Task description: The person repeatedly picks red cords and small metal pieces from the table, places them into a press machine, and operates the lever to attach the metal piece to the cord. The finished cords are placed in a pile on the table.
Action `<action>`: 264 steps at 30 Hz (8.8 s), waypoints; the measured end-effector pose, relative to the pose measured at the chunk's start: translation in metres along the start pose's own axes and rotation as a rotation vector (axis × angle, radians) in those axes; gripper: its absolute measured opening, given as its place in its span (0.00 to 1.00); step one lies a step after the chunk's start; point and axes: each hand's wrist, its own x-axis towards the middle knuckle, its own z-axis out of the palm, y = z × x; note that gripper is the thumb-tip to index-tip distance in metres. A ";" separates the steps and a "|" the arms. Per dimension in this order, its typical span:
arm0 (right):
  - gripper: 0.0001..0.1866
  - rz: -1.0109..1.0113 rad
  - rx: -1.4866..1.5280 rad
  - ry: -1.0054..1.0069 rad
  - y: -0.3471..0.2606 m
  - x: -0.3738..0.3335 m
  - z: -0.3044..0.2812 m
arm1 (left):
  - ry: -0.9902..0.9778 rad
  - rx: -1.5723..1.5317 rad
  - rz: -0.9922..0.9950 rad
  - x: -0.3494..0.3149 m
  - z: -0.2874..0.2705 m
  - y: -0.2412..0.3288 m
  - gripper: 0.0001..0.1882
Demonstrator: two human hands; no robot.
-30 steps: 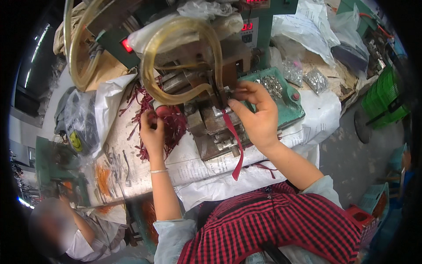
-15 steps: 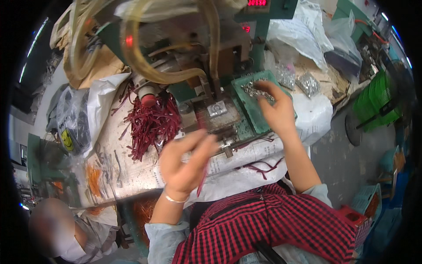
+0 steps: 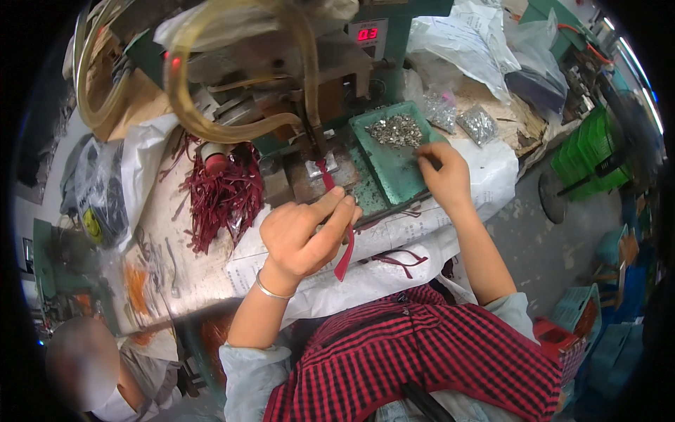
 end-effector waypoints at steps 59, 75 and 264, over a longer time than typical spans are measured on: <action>0.32 -0.040 0.927 -0.297 -0.170 -0.011 0.006 | -0.017 0.041 0.003 0.003 -0.024 -0.001 0.12; 0.07 -0.045 -0.312 -0.035 -0.013 -0.009 0.003 | 0.020 0.021 0.035 0.003 0.002 -0.003 0.14; 0.15 -0.113 0.703 -0.022 -0.140 0.001 0.050 | 0.433 -0.420 -1.065 -0.102 -0.025 -0.088 0.08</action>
